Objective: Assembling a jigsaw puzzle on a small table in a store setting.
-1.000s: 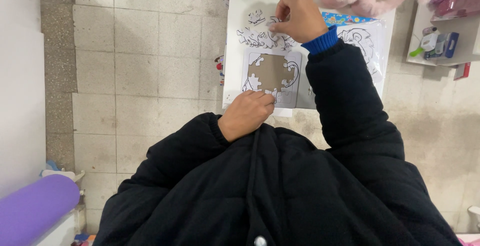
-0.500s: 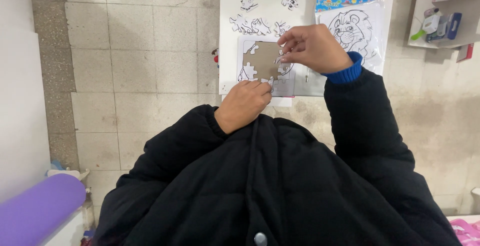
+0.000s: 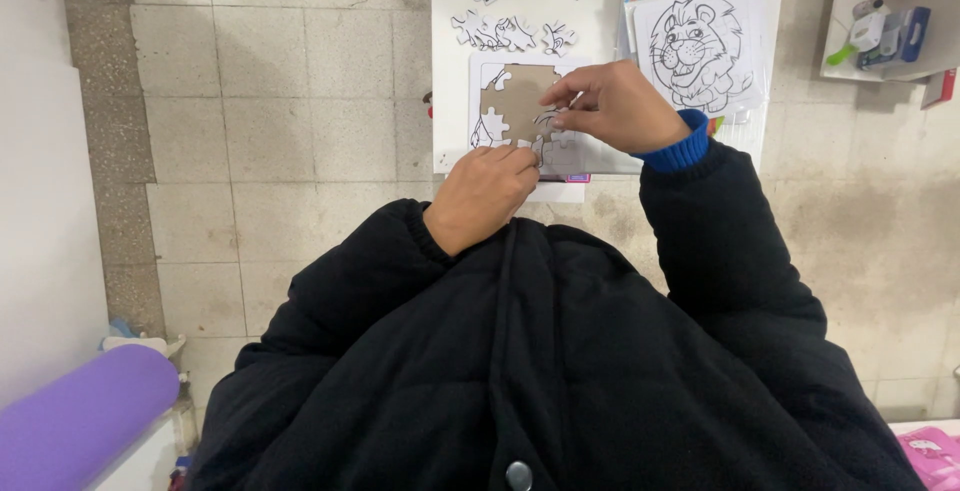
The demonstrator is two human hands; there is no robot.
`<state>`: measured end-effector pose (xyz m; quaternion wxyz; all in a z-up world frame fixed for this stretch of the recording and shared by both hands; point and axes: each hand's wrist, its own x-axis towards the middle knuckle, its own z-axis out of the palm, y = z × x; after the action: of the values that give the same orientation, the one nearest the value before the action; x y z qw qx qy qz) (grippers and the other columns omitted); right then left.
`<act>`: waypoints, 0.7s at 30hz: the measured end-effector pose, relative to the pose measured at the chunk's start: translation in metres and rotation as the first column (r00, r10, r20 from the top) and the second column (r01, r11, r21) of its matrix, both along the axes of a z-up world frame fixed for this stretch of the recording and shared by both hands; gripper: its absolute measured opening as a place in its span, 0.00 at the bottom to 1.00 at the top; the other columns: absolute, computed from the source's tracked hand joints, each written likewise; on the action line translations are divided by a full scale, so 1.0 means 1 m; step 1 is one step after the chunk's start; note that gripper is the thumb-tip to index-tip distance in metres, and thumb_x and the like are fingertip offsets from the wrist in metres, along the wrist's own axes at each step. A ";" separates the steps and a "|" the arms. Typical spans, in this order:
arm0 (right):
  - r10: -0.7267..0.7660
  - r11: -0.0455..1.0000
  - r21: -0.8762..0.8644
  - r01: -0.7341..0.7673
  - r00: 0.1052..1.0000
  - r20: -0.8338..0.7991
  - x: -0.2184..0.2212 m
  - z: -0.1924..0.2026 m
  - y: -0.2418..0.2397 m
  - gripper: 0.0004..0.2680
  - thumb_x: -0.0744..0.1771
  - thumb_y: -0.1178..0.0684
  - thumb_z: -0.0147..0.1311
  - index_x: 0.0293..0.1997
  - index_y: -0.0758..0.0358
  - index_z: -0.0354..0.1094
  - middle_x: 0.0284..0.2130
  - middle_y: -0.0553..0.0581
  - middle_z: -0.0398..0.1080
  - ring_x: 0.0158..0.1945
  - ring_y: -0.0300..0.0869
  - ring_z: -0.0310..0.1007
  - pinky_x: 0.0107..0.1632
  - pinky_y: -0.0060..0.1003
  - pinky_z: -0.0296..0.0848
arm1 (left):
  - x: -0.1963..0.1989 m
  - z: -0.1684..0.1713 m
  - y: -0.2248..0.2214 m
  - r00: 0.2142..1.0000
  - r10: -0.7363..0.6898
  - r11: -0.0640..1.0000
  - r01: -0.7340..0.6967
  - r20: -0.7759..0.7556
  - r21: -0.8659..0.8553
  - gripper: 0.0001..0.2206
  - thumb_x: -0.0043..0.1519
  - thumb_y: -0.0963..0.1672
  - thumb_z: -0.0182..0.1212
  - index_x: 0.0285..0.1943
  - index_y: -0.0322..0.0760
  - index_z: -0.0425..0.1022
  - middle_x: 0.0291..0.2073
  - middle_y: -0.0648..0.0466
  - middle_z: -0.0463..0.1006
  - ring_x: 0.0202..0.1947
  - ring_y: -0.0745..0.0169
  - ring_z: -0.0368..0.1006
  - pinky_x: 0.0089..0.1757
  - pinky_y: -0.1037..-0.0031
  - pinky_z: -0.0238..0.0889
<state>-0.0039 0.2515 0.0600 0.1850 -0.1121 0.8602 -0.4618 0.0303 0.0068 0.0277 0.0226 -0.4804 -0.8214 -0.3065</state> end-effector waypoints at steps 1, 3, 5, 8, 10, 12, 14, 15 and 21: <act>0.000 1.000 0.000 0.000 1.000 0.001 0.001 0.000 -0.002 0.09 0.66 0.60 0.63 0.49 0.69 0.75 0.38 0.56 0.77 0.40 0.39 0.79 0.44 0.32 0.80 | 0.001 -0.001 0.000 1.000 0.000 1.000 0.000 0.001 0.000 0.05 0.56 0.39 0.59 0.38 0.33 0.77 0.43 0.53 0.76 0.43 0.55 0.74 0.43 0.66 0.67; -0.040 0.999 0.033 0.038 0.998 0.050 0.000 0.001 -0.004 0.09 0.65 0.60 0.63 0.49 0.67 0.75 0.35 0.54 0.78 0.37 0.37 0.80 0.40 0.31 0.78 | 0.001 -0.001 0.000 1.000 0.010 0.999 -0.009 0.023 -0.031 0.03 0.57 0.39 0.59 0.37 0.33 0.77 0.42 0.52 0.76 0.44 0.56 0.75 0.43 0.66 0.68; -0.024 0.997 0.071 0.023 1.000 0.018 0.000 0.001 -0.006 0.09 0.65 0.60 0.64 0.48 0.67 0.76 0.34 0.55 0.78 0.35 0.38 0.79 0.39 0.32 0.76 | 0.001 0.000 0.000 1.000 0.009 1.000 -0.008 0.020 -0.023 0.04 0.56 0.39 0.59 0.37 0.33 0.77 0.42 0.52 0.76 0.44 0.55 0.75 0.43 0.66 0.68; 0.032 0.993 0.112 -0.022 0.996 -0.086 0.000 -0.004 -0.005 0.08 0.64 0.61 0.65 0.47 0.65 0.78 0.34 0.56 0.77 0.33 0.41 0.77 0.37 0.33 0.75 | 0.002 -0.001 0.000 1.000 0.009 1.000 -0.009 0.013 -0.011 0.04 0.56 0.39 0.59 0.37 0.33 0.77 0.43 0.52 0.77 0.44 0.55 0.75 0.43 0.66 0.68; 0.071 0.992 0.117 -0.053 0.985 -0.157 -0.001 -0.006 -0.005 0.08 0.64 0.61 0.64 0.46 0.65 0.79 0.35 0.57 0.76 0.33 0.42 0.76 0.37 0.34 0.75 | 0.002 -0.002 0.001 1.000 0.011 1.000 -0.011 0.008 -0.009 0.04 0.56 0.39 0.59 0.38 0.33 0.77 0.43 0.52 0.77 0.44 0.56 0.75 0.43 0.67 0.68; 0.119 0.991 0.094 -0.099 0.963 -0.241 -0.001 -0.008 -0.006 0.07 0.65 0.62 0.63 0.46 0.64 0.79 0.36 0.57 0.76 0.35 0.44 0.76 0.38 0.34 0.75 | 0.003 -0.002 0.001 1.000 0.020 0.999 -0.020 0.003 -0.036 0.04 0.56 0.39 0.59 0.37 0.33 0.77 0.44 0.52 0.77 0.44 0.56 0.75 0.44 0.67 0.68; 0.118 0.991 0.097 -0.097 0.962 -0.246 -0.001 -0.009 -0.009 0.07 0.65 0.62 0.63 0.46 0.64 0.79 0.36 0.57 0.76 0.35 0.44 0.76 0.38 0.34 0.75 | 0.003 -0.001 0.001 1.000 0.021 0.999 -0.021 -0.002 -0.030 0.04 0.56 0.39 0.59 0.37 0.33 0.77 0.44 0.52 0.77 0.44 0.56 0.75 0.44 0.67 0.68; 0.117 0.990 0.100 -0.095 0.961 -0.250 -0.001 -0.009 -0.010 0.06 0.65 0.62 0.63 0.46 0.64 0.79 0.36 0.57 0.76 0.35 0.44 0.76 0.38 0.34 0.75 | 0.003 0.000 0.001 1.000 0.023 0.999 -0.023 -0.008 -0.024 0.04 0.56 0.39 0.59 0.37 0.33 0.77 0.44 0.52 0.77 0.44 0.56 0.75 0.44 0.66 0.68; 0.095 0.988 0.139 -0.063 0.967 -0.235 0.002 -0.009 -0.016 0.06 0.63 0.60 0.66 0.42 0.66 0.79 0.34 0.57 0.74 0.33 0.45 0.76 0.37 0.36 0.74 | 0.003 -0.001 0.002 1.000 0.025 0.999 -0.024 0.007 -0.030 0.04 0.56 0.39 0.59 0.37 0.34 0.77 0.45 0.53 0.77 0.45 0.56 0.75 0.44 0.67 0.68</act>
<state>-0.0022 0.2360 0.0510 0.1044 -0.1892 0.8994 -0.3801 0.0337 0.0085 0.0270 0.0162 -0.4696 -0.8319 -0.2953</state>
